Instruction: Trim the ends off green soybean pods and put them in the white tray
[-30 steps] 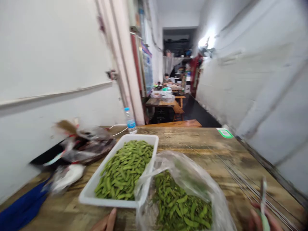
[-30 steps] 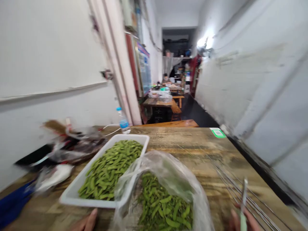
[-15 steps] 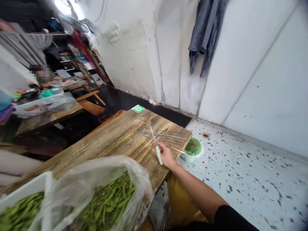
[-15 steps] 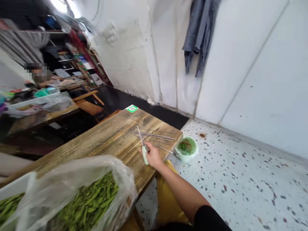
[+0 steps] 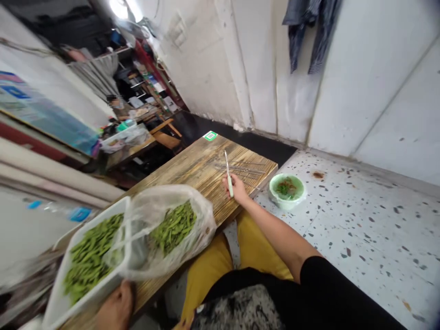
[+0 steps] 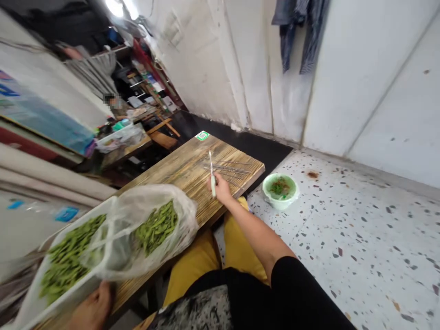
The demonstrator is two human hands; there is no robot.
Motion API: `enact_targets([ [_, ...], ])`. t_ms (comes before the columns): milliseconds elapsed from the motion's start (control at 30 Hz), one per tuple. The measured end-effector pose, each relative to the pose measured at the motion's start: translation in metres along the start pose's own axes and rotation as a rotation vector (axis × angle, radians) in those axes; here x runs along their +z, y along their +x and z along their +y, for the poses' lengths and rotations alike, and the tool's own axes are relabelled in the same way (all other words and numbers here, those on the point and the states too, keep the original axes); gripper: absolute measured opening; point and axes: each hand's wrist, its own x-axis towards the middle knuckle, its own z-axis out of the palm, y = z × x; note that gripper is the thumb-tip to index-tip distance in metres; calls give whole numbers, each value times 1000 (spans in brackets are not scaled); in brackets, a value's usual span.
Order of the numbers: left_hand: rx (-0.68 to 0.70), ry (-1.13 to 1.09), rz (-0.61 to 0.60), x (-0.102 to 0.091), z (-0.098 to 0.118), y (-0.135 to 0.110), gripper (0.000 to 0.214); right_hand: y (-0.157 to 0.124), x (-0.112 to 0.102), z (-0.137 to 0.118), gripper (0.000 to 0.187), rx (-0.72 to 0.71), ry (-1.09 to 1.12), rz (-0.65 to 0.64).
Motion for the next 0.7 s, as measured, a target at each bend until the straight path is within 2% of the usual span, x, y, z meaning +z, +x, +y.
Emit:
enact_targets([
  [100,-35,-55,-83,-5,7,0,42,-1,1,0,30,33,28,-51],
  [233,-42,-80,-57,-11,14,-5,39,-4,1,-4,24,64,39,-86],
  [367,-27,-84,-70,-9,9,-7,43,-1,-2,-7,25,105,47,-110],
  [500,34,-124,-48,1,-3,1,52,3,-5,-7,29,122,47,-115],
  [600,-16,-179,-13,13,-11,8,53,1,-3,-7,29,103,46,-118],
  [700,-51,-298,86,24,-18,9,52,-2,1,-7,24,77,54,-141],
])
